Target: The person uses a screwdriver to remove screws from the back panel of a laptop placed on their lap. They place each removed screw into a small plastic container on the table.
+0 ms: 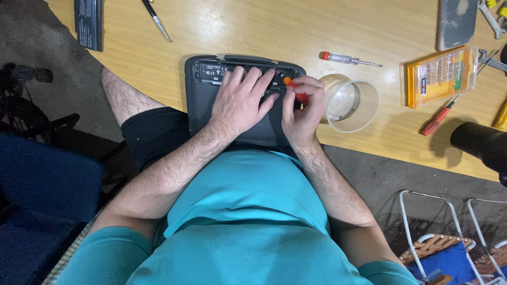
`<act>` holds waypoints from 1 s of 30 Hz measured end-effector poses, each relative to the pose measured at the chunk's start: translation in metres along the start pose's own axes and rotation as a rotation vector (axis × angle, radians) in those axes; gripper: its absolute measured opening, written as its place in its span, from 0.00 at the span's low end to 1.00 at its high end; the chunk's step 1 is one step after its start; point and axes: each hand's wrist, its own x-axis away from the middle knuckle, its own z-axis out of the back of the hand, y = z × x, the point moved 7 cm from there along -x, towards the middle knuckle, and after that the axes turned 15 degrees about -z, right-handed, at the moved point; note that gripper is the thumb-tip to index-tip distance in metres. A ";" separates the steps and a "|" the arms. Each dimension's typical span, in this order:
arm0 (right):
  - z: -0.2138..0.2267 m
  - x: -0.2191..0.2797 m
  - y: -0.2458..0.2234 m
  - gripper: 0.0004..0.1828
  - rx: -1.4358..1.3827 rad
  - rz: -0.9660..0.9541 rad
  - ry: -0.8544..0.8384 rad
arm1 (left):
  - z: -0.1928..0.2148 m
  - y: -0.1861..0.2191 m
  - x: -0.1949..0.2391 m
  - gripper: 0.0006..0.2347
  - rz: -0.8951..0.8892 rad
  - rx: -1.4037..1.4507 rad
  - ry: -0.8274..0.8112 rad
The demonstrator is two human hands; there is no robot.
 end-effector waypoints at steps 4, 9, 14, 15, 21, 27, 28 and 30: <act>0.001 0.002 -0.001 0.08 0.019 0.019 0.000 | 0.001 0.000 0.000 0.18 0.000 -0.018 0.015; -0.002 0.006 -0.001 0.11 0.103 0.063 -0.014 | 0.001 0.001 0.001 0.19 -0.008 -0.018 0.029; -0.004 0.011 0.005 0.11 0.167 0.195 -0.003 | -0.001 0.000 0.001 0.20 0.006 0.007 0.026; -0.004 0.012 0.006 0.11 0.205 0.229 0.009 | -0.002 0.000 0.001 0.19 0.008 0.000 0.031; -0.008 0.014 0.001 0.10 0.261 0.282 0.015 | -0.001 -0.001 0.001 0.20 -0.001 0.020 0.007; -0.007 0.017 0.009 0.10 0.202 0.315 0.021 | 0.001 0.002 -0.003 0.19 -0.011 -0.009 0.019; -0.007 0.017 0.008 0.10 0.201 0.314 0.023 | 0.001 0.002 -0.003 0.19 -0.013 -0.010 0.018; -0.008 0.017 0.007 0.10 0.190 0.311 0.011 | 0.001 0.002 -0.003 0.19 -0.007 -0.009 0.008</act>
